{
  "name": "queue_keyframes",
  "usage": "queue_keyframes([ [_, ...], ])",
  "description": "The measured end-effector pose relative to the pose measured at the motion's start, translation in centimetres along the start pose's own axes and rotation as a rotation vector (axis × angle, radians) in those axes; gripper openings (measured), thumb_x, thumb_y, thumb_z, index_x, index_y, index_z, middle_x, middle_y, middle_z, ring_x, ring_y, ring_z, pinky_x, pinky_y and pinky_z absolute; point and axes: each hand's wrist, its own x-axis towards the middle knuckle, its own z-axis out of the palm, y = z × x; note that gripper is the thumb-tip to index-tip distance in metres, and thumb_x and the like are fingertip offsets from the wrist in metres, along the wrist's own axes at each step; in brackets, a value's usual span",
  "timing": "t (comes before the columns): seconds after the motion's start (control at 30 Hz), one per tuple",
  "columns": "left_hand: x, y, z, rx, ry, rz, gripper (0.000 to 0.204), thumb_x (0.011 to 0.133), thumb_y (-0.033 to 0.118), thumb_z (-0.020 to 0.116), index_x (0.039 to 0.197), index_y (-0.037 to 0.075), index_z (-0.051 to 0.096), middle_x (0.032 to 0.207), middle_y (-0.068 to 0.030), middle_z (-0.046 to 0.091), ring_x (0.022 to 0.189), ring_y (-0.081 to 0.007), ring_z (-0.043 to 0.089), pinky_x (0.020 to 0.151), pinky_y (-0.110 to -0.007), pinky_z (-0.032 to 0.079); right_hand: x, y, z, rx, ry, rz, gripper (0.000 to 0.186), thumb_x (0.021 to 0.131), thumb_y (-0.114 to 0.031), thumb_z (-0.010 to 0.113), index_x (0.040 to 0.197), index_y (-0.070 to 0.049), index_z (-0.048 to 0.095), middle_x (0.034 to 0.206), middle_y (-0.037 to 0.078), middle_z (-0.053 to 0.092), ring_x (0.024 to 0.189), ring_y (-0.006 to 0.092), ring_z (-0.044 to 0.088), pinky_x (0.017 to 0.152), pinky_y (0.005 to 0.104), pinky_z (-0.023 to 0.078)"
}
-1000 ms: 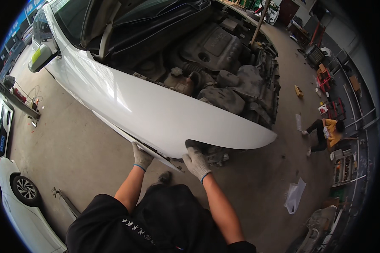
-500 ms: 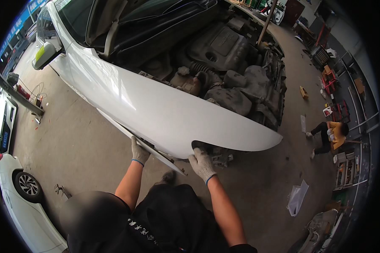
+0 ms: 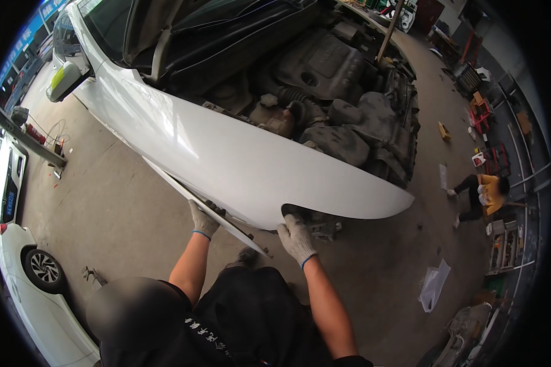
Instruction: The person aligns and secures a white front bumper to a white car, then moves to the floor to work on a headlight assembly, using a screwdriver to tighten screws into the headlight housing.
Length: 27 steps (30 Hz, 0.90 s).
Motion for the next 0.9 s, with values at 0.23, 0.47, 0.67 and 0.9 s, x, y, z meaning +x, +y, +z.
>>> queue_keyframes([
  [0.23,0.8,-0.1,-0.6,0.054,-0.134,0.055,0.061,0.095,0.067,0.052,0.127,0.015,0.055,0.113,-0.0068,0.064,0.117,-0.0332,0.059,0.101,-0.055,0.046,-0.2,0.3,0.3,-0.013,-0.01,0.024,0.025,0.094,-0.022,0.062,0.092,0.001,0.052,0.073,0.024,0.057,0.066,0.0403,0.059,0.06,0.0486,0.045],
  [0.47,2.3,1.2,-2.5,0.285,-0.186,0.142,0.039,0.089,0.021,0.065,0.123,0.011,0.05,0.113,-0.0115,0.062,0.102,-0.0296,0.066,0.084,-0.053,0.056,0.2,-0.4,0.2,-0.011,-0.046,0.085,0.023,0.092,-0.02,0.06,0.091,0.003,0.055,0.087,0.027,0.06,0.086,0.0465,0.058,0.074,0.0535,0.046],
  [0.67,2.0,0.9,-2.1,0.408,-0.204,0.175,0.04,0.085,0.012,0.062,0.122,0.005,0.048,0.11,-0.0135,0.062,0.098,-0.0297,0.068,0.076,-0.05,0.059,-0.1,-0.3,0.0,-0.027,-0.019,0.064,0.022,0.093,-0.02,0.06,0.091,0.001,0.055,0.087,0.027,0.06,0.086,0.0462,0.058,0.073,0.0538,0.046],
  [0.9,1.1,1.3,-1.2,0.571,-0.172,0.199,0.052,0.084,0.019,0.065,0.131,0.006,0.046,0.113,-0.013,0.063,0.098,-0.0294,0.068,0.078,-0.049,0.06,-0.3,0.9,1.4,-0.018,0.097,-0.029,0.022,0.092,-0.022,0.06,0.094,0.0,0.058,0.09,0.026,0.063,0.089,0.046,0.06,0.075,0.0534,0.048],
])
